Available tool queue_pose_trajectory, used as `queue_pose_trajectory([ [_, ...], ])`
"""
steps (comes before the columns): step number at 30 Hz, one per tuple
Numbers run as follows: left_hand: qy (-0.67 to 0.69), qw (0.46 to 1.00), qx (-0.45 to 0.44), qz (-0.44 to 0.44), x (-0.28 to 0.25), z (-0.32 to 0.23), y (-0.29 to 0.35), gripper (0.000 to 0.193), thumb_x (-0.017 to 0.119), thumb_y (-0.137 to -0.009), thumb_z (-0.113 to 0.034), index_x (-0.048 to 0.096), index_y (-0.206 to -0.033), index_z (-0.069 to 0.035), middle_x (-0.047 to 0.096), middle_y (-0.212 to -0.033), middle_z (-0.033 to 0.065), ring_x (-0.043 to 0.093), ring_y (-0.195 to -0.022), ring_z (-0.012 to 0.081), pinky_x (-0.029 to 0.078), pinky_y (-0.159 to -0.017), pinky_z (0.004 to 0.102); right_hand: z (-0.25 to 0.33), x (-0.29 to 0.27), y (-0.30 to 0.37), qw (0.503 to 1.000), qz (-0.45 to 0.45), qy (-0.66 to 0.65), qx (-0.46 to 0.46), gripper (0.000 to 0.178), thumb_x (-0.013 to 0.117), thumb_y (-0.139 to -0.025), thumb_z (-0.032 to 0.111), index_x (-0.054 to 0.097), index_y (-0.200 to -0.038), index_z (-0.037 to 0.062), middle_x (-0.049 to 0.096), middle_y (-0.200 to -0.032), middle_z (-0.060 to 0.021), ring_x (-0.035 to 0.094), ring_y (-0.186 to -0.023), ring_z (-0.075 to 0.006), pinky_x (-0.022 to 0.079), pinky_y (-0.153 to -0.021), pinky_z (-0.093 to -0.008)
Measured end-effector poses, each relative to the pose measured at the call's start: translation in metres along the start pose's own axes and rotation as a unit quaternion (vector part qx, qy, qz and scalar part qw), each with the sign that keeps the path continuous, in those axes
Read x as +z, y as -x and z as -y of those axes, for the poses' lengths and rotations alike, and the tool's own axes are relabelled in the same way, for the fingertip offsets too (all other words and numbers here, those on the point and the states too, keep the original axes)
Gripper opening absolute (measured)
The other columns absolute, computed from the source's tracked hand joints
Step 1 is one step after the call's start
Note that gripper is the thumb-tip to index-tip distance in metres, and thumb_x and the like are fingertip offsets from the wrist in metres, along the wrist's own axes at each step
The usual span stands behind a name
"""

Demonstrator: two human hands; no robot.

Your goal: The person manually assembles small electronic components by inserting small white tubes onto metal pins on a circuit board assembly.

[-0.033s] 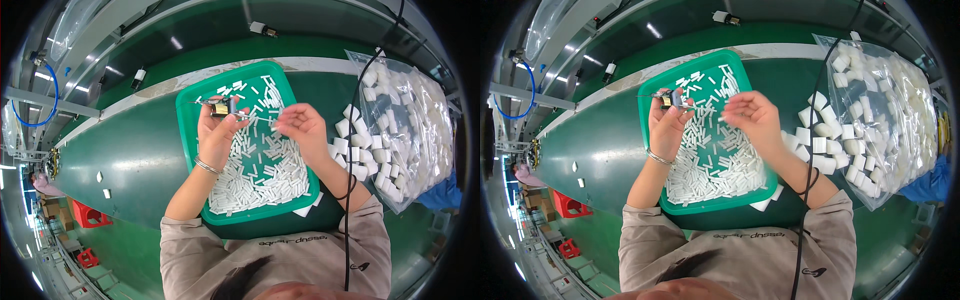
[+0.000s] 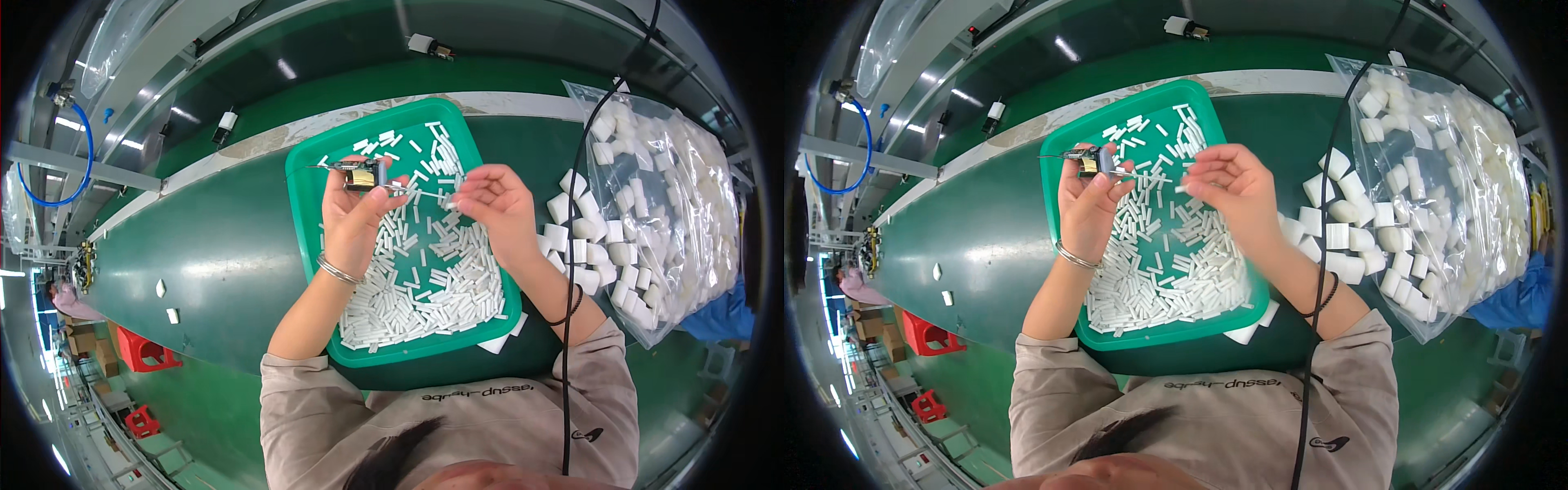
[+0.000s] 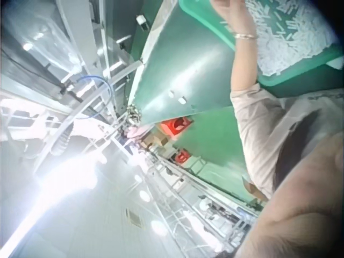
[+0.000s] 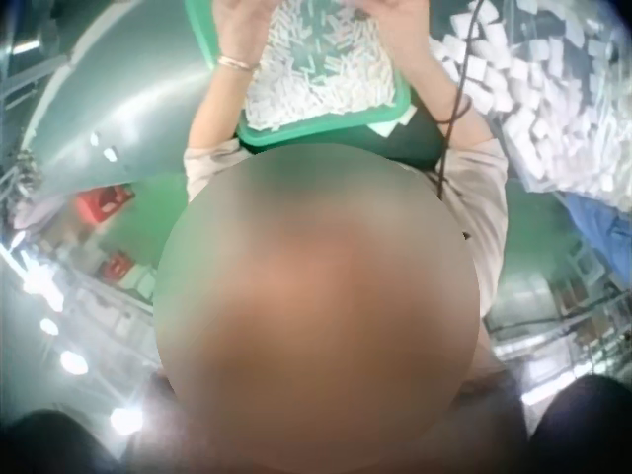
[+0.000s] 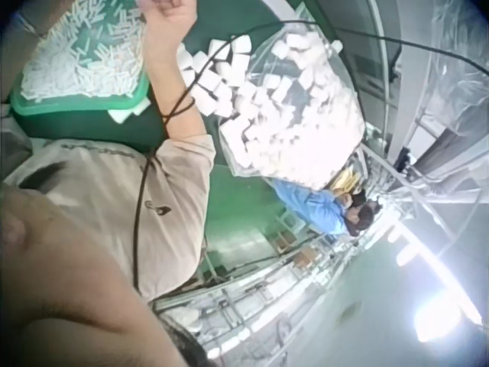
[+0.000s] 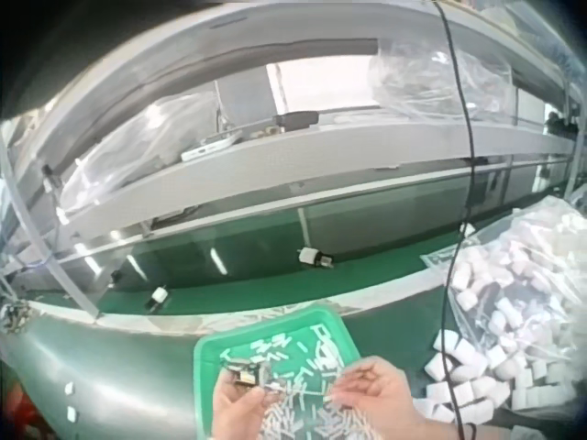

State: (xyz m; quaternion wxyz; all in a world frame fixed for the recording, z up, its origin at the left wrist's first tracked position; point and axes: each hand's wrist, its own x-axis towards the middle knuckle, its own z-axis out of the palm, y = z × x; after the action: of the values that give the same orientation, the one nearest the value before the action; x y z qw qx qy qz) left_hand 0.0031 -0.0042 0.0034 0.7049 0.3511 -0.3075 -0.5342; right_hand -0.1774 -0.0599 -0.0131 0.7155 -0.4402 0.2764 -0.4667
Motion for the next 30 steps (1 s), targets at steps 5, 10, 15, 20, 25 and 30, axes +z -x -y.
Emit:
queue_pose_trajectory([
  [5, -0.043, 0.999, 0.006, 0.015, -0.002, 0.001, 0.001, 0.037, 0.053, -0.076, -0.001, 0.037, -0.110, -0.005, 0.047, -0.110, 0.0154, 0.054, -0.094, 0.0296, 0.050, -0.076, 0.0355, 0.003, 0.000, -0.002, 0.997, -0.026, -0.073, 0.022, 0.033, 0.062, -0.067, -0.010, 0.049, -0.096, -0.0017, 0.055, -0.086, -0.0084, 0.057, -0.082, -0.0150, 0.048, -0.074, -0.0239],
  [10, -0.001, 1.000, -0.011, -0.002, 0.001, 0.001, 0.001, 0.040, 0.057, -0.073, 0.003, 0.038, -0.107, -0.003, 0.050, -0.106, 0.0152, 0.056, -0.092, 0.0300, 0.051, -0.073, 0.0355, 0.003, 0.001, 0.001, 0.996, -0.030, -0.073, 0.029, 0.033, 0.062, -0.067, -0.010, 0.049, -0.096, -0.0015, 0.055, -0.086, -0.0082, 0.057, -0.081, -0.0152, 0.048, -0.074, -0.0241],
  [15, -0.017, 1.000, -0.003, 0.009, 0.001, 0.003, 0.002, 0.041, 0.058, -0.072, 0.001, 0.038, -0.108, -0.004, 0.050, -0.106, 0.0157, 0.056, -0.091, 0.0299, 0.052, -0.072, 0.0350, 0.004, 0.002, 0.002, 0.999, 0.003, -0.049, 0.019, 0.031, 0.060, -0.068, -0.010, 0.048, -0.095, 0.0002, 0.054, -0.084, -0.0058, 0.056, -0.082, -0.0144, 0.048, -0.073, -0.0253],
  [20, -0.060, 0.998, -0.008, 0.015, 0.005, 0.004, 0.004, 0.041, 0.060, -0.068, 0.009, 0.038, -0.101, -0.003, 0.051, -0.105, 0.0169, 0.057, -0.090, 0.0282, 0.051, -0.074, 0.0332, 0.005, 0.003, 0.005, 1.000, 0.009, -0.004, -0.008, 0.032, 0.059, -0.067, -0.012, 0.048, -0.095, -0.0007, 0.054, -0.084, -0.0066, 0.056, -0.081, -0.0144, 0.048, -0.072, -0.0246],
  [25, -0.119, 0.990, -0.010, 0.076, 0.011, 0.005, 0.012, 0.042, 0.063, -0.063, 0.014, 0.039, -0.093, -0.004, 0.053, -0.101, 0.0166, 0.058, -0.088, 0.0242, 0.051, -0.075, 0.0310, 0.009, 0.010, 0.008, 0.995, 0.029, 0.072, -0.070, 0.026, 0.060, -0.069, -0.008, 0.054, -0.094, -0.0025, 0.057, -0.086, -0.0088, 0.057, -0.080, -0.0147, 0.049, -0.069, -0.0247],
  [30, -0.182, 0.980, 0.007, 0.079, 0.014, 0.003, 0.014, 0.039, 0.064, -0.062, 0.012, 0.041, -0.088, -0.004, 0.054, -0.097, 0.0143, 0.057, -0.090, 0.0225, 0.052, -0.074, 0.0307, 0.011, 0.005, 0.008, 0.906, 0.085, 0.363, -0.199, 0.014, 0.060, -0.071, -0.001, 0.061, -0.084, 0.0015, 0.059, -0.078, -0.0094, 0.058, -0.064, -0.0163, 0.047, -0.055, -0.0245],
])
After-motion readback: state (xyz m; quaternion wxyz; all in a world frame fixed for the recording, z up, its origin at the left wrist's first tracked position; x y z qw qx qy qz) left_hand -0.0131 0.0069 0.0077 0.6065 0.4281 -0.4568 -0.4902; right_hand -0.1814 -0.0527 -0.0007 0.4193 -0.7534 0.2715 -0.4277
